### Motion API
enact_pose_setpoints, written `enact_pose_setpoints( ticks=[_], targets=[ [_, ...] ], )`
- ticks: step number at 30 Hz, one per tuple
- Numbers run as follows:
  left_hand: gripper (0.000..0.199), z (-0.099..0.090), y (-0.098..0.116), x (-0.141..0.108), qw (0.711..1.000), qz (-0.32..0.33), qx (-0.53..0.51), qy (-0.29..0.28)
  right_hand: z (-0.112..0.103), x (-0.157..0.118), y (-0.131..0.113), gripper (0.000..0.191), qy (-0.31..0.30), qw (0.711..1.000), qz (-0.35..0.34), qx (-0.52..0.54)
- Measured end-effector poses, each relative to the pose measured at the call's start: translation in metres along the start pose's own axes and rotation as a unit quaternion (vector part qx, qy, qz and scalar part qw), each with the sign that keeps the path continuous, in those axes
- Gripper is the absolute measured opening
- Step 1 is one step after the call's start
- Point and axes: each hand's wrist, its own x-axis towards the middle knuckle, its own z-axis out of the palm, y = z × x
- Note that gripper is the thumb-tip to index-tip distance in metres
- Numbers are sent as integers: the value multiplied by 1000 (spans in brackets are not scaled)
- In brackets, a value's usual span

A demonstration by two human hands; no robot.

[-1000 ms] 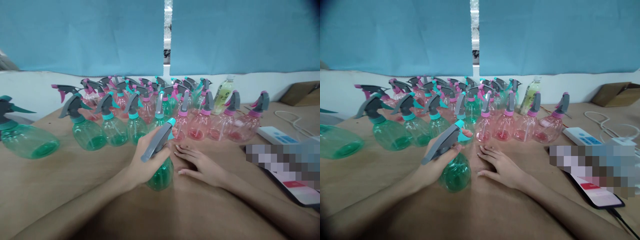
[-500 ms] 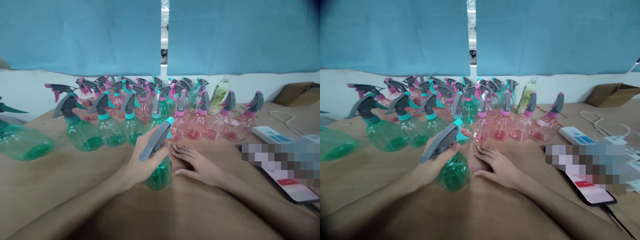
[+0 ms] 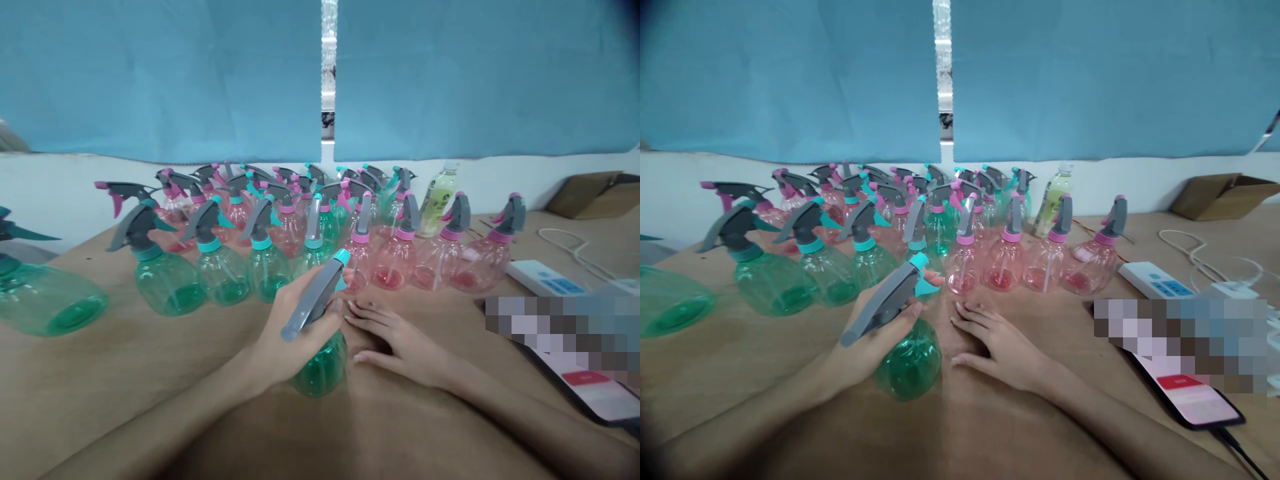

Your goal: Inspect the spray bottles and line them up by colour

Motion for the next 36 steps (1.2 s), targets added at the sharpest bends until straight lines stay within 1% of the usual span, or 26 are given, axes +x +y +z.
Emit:
enact_pose_setpoints(
  ticks=[2,7,12,15,20,29,36],
  targets=[
    [4,0,0,0,1000,4,-7,0,0,0,0,67,1,1000,-2,-1],
    [14,0,2,-2,1000,23,-2,-2,2,-1,1,66,9,1000,-8,-1],
    [9,-1,1,-2,999,38,3,3,3,-1,2,65,9,1000,-9,-4],
    [6,-1,0,-3,999,37,-1,9,3,-1,2,66,8,1000,-8,-6],
    [9,-2,-1,-3,1000,26,1,9,3,-1,2,65,8,1000,-9,-10],
    [14,-2,-1,-6,999,19,18,28,4,-2,5,64,18,1000,-17,-2],
    [10,-3,3,-1,1000,22,11,12,2,-2,2,64,16,1000,-11,2]
  ],
)
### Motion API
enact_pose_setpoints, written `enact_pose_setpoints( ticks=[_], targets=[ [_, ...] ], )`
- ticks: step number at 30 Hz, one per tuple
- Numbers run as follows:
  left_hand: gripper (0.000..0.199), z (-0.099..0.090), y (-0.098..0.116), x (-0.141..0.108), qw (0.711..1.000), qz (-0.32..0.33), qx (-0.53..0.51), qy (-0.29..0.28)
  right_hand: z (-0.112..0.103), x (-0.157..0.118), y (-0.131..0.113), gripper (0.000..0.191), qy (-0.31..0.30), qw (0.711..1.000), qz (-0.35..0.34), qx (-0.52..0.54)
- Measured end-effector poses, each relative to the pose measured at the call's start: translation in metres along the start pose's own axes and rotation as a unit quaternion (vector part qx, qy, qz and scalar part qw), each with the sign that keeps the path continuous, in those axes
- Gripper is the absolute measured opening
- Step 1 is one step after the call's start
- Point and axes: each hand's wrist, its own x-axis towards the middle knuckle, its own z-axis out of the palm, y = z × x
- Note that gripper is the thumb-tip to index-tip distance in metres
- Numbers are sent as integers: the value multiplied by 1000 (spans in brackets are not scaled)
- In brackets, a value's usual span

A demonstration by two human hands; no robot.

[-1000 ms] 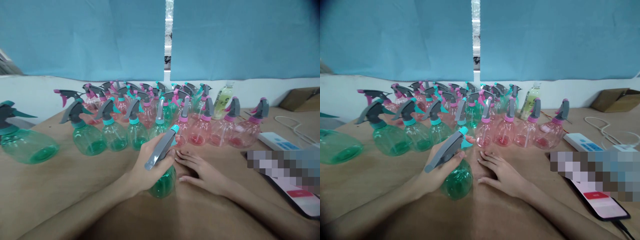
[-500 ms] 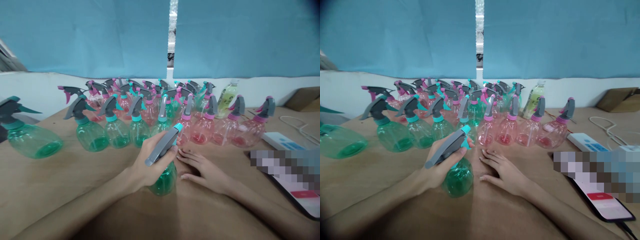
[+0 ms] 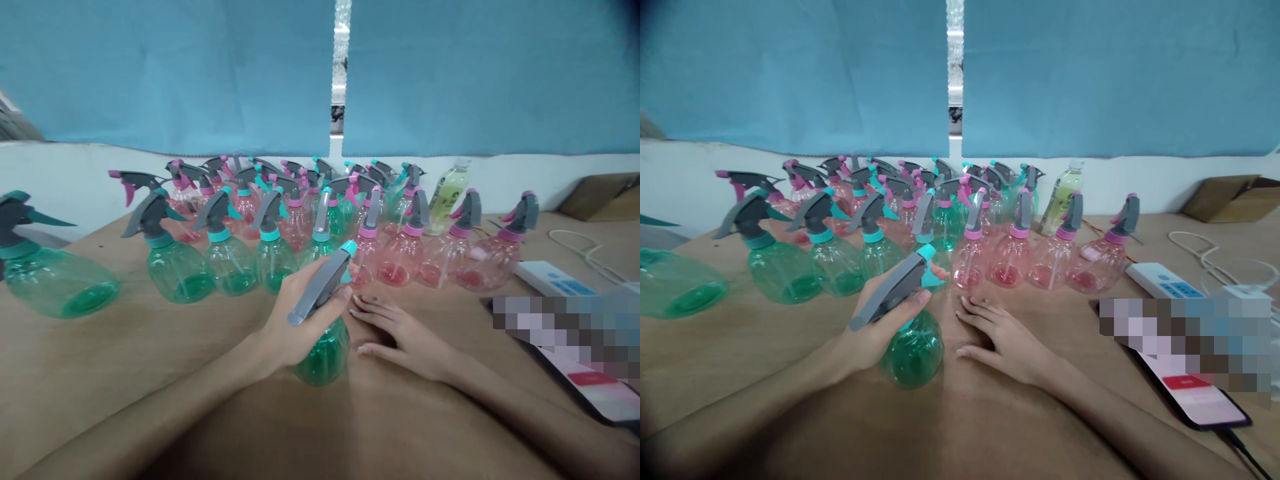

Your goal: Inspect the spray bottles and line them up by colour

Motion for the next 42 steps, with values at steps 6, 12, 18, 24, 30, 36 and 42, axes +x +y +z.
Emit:
enact_pose_setpoints(
  ticks=[6,12,18,24,30,36,42],
  targets=[
    [11,3,-4,-3,1000,-1,10,22,-1,1,-1,65,-9,1000,9,1],
    [11,3,-7,-4,1000,1,5,25,0,0,0,65,-6,1000,7,2],
    [10,4,-6,-2,1000,-3,16,25,-2,0,-1,65,-8,1000,2,-3],
    [11,3,-7,-3,1000,-3,15,21,-3,0,-2,63,-6,1000,0,-4],
    [9,4,-8,-3,1000,-7,8,20,-3,1,-2,64,-11,1000,-1,-10],
    [9,4,-8,-2,1000,-9,-6,16,-2,0,0,65,-17,1000,1,-12],
    [11,3,-6,-2,1000,-12,-12,10,-2,-1,-1,62,-6,1000,-2,0]
  ],
)
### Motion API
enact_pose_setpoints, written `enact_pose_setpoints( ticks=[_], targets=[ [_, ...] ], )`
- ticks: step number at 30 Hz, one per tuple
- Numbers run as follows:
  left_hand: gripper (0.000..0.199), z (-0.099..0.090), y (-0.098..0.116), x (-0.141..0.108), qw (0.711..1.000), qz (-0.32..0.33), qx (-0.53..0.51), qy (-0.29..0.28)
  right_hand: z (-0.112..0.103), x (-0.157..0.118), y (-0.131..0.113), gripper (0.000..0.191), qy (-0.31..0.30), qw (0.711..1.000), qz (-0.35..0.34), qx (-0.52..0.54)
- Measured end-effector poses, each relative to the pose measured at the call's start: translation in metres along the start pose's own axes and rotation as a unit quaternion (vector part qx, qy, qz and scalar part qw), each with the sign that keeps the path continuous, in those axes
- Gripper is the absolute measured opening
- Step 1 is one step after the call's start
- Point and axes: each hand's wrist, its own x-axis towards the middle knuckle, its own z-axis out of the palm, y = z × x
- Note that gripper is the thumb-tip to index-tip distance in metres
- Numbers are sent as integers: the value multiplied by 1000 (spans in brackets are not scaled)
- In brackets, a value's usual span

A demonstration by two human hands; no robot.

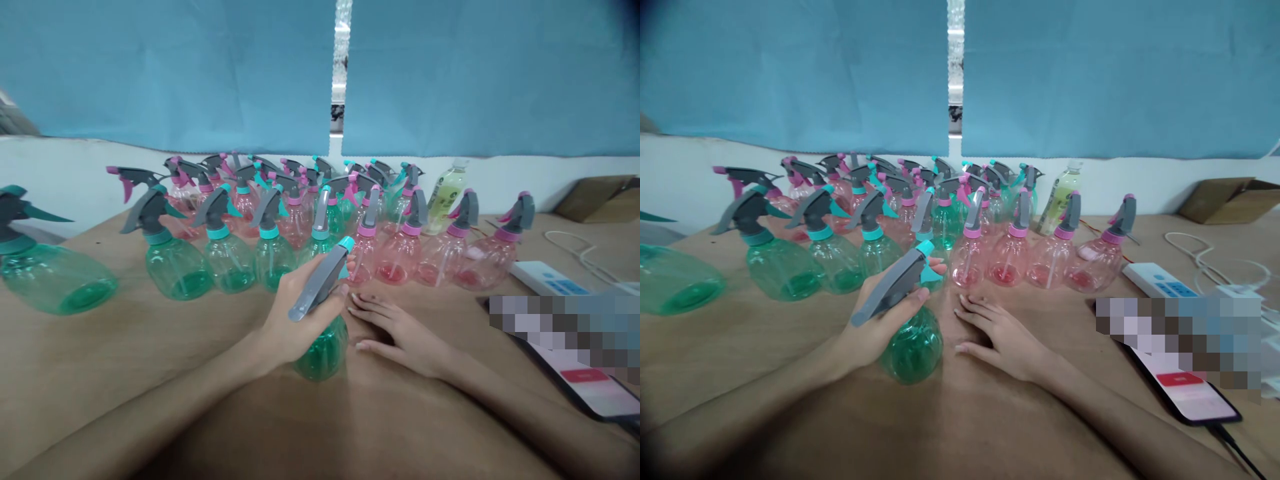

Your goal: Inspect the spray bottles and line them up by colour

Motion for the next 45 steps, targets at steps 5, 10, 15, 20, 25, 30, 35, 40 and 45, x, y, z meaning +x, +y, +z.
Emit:
enact_pose_setpoints(
  ticks=[5,10,15,20,25,30,35,40,45],
  targets=[
    [11,0,1,0,1000,4,2,2,-1,0,-2,62,-1,1000,5,-3],
    [9,0,0,1,1000,14,5,3,0,0,-1,62,7,1000,-1,6],
    [5,-2,4,2,1000,20,14,-6,0,1,0,62,1,1000,2,-1],
    [8,-4,7,2,1000,10,7,-18,0,0,0,62,0,1000,5,-5],
    [12,-5,4,1,1000,11,12,-11,0,0,1,62,3,1000,-1,3],
    [14,-4,2,0,1000,2,-5,-11,0,0,1,63,0,1000,3,-5],
    [14,-4,2,0,1000,3,1,-6,-1,1,0,64,-8,1000,6,-11],
    [15,-4,3,1,1000,-1,18,-8,-2,1,-1,64,-5,1000,2,-13],
    [16,-1,-3,0,1000,4,14,0,-2,1,-1,64,-8,1000,2,-15]
  ],
)
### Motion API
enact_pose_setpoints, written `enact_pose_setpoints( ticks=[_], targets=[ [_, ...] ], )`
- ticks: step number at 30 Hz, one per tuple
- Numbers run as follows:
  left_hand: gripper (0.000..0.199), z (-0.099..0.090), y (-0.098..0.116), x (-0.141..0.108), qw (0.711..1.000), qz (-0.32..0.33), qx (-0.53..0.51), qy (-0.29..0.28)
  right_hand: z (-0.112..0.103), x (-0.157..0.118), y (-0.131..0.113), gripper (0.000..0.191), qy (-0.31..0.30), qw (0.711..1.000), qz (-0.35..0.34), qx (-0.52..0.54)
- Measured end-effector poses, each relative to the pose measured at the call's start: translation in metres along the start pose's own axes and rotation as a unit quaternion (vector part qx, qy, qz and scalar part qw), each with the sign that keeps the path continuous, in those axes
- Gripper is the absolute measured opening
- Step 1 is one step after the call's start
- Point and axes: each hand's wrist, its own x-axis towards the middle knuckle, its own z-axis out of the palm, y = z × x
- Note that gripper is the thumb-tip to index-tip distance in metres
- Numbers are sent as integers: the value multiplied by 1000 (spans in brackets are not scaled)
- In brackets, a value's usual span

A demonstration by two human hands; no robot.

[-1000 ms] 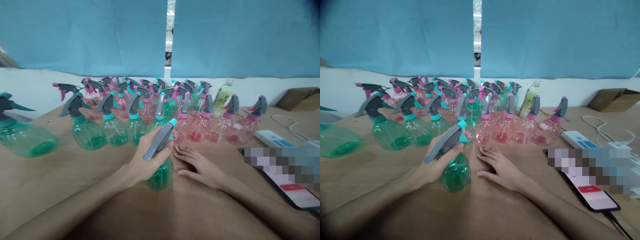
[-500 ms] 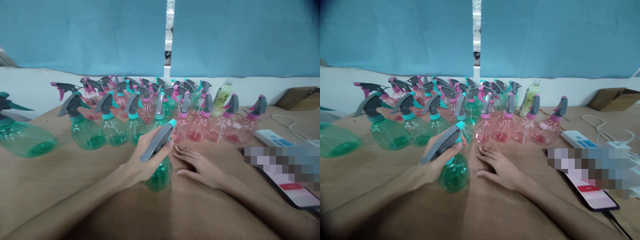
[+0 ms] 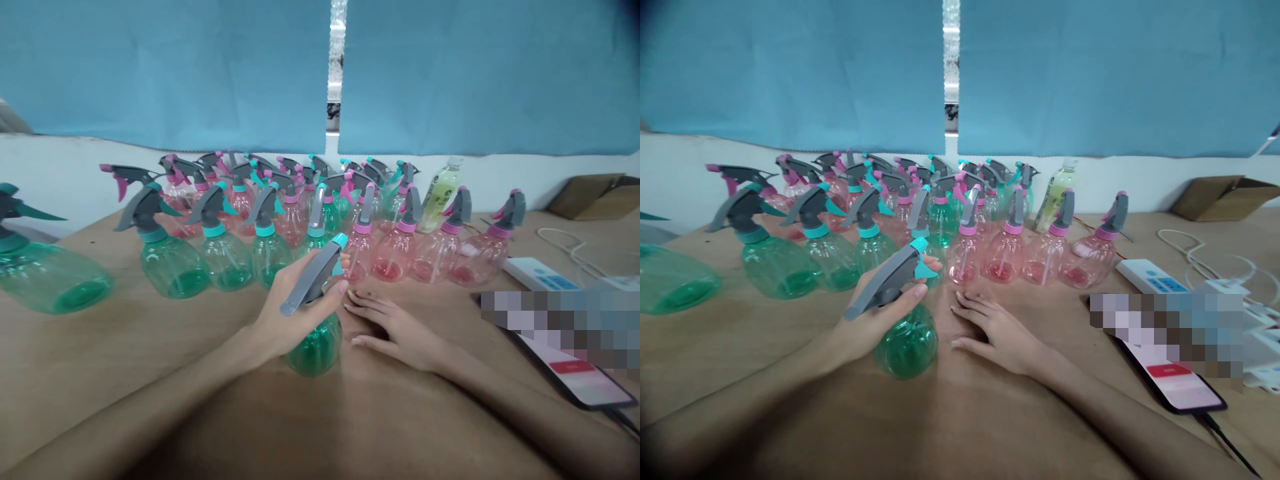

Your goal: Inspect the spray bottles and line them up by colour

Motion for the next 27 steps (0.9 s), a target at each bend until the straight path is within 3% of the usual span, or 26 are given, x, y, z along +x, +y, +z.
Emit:
enact_pose_setpoints(
  ticks=[3,8,14,21,27],
  targets=[
    [19,1,-4,-1,1000,-4,-3,-6,1,0,1,65,2,1000,0,0],
    [48,1,-5,-1,1000,13,-13,-3,3,-1,2,64,18,1000,-4,11],
    [46,-1,1,1,999,0,-13,-31,4,-1,4,64,25,1000,-11,13],
    [61,-5,3,3,996,0,58,-64,2,0,2,65,6,1000,-1,6],
    [63,-2,3,2,999,-4,20,-41,1,0,1,62,24,1000,-6,19]
  ],
)
